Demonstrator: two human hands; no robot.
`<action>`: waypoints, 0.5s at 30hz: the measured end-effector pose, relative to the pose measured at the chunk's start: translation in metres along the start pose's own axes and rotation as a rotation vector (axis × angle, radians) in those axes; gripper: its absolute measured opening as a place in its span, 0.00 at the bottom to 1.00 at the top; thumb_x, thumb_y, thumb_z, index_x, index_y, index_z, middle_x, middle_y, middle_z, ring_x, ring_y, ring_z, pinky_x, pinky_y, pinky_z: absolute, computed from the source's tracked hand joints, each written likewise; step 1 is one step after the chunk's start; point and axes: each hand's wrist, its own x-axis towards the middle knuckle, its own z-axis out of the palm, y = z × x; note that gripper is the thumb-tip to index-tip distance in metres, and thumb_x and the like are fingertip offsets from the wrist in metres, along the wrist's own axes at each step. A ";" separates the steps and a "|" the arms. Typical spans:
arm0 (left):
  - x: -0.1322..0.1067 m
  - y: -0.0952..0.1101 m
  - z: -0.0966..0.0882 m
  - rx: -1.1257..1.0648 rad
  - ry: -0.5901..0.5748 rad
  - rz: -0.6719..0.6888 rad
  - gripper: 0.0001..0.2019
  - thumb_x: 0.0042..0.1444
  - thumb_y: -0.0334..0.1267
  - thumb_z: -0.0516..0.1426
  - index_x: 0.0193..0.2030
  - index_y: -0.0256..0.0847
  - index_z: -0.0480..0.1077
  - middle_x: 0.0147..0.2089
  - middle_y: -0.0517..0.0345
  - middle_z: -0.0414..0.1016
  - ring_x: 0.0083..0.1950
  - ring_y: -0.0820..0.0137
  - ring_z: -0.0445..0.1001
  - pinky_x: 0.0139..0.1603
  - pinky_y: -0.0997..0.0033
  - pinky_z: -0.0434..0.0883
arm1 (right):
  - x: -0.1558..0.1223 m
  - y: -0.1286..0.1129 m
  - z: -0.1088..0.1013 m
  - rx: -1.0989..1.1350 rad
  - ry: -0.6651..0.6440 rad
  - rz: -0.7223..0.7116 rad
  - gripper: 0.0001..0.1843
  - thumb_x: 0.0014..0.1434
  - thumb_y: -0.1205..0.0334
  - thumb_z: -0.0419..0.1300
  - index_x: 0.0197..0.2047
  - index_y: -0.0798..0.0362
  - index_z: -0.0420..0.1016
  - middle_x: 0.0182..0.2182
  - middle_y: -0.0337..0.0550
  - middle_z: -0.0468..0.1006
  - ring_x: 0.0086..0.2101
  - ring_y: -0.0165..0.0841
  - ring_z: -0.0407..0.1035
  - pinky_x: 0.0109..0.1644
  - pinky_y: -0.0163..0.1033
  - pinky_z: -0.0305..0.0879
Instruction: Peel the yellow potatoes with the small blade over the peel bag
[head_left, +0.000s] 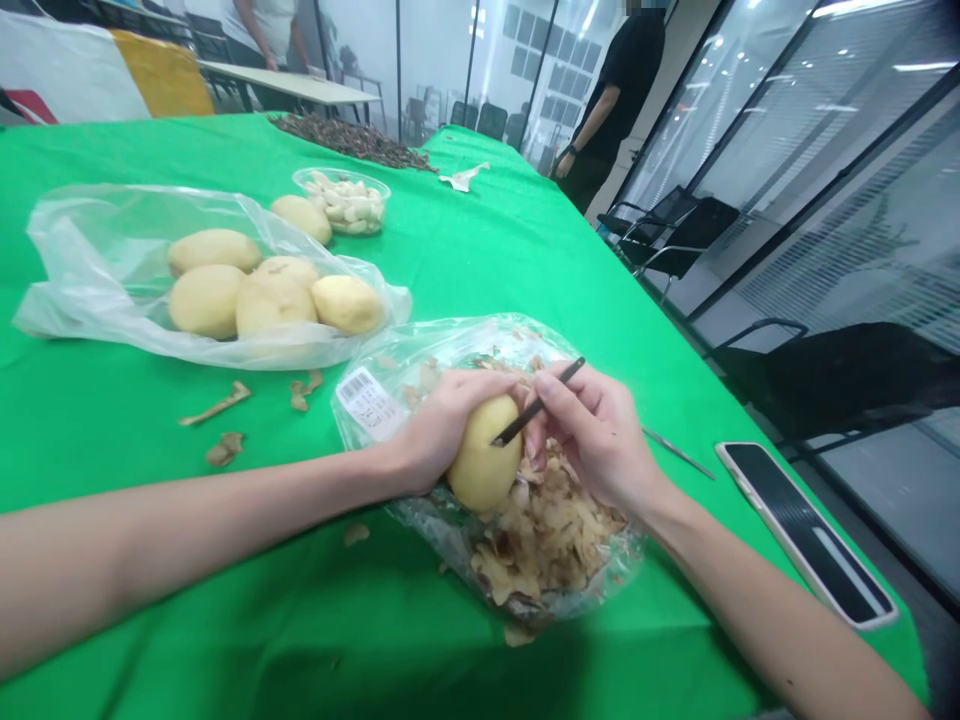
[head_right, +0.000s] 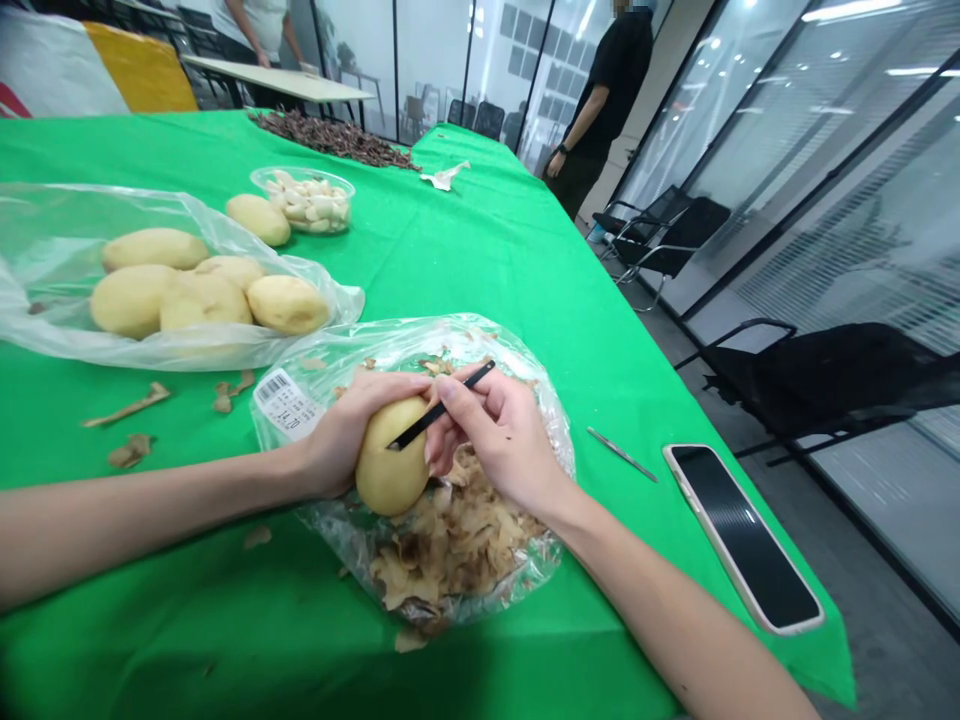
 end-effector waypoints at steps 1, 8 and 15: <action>0.000 0.000 0.000 -0.006 -0.003 -0.003 0.22 0.62 0.41 0.48 0.22 0.38 0.74 0.23 0.56 0.76 0.26 0.69 0.74 0.32 0.71 0.70 | 0.000 0.000 0.000 0.004 0.003 0.009 0.15 0.63 0.52 0.59 0.31 0.53 0.69 0.16 0.35 0.75 0.16 0.26 0.69 0.19 0.28 0.68; 0.000 -0.002 -0.002 0.008 -0.003 0.006 0.23 0.63 0.41 0.47 0.22 0.37 0.74 0.23 0.56 0.76 0.26 0.70 0.74 0.32 0.73 0.70 | 0.000 -0.001 -0.001 0.001 -0.029 -0.035 0.13 0.64 0.54 0.60 0.32 0.54 0.69 0.17 0.35 0.76 0.17 0.25 0.69 0.20 0.27 0.69; -0.001 -0.001 -0.002 0.038 -0.001 -0.004 0.25 0.64 0.41 0.47 0.20 0.37 0.75 0.22 0.56 0.77 0.25 0.70 0.74 0.31 0.72 0.71 | -0.003 -0.005 0.003 -0.111 -0.041 -0.100 0.12 0.62 0.57 0.62 0.31 0.56 0.72 0.16 0.35 0.75 0.17 0.23 0.70 0.21 0.26 0.68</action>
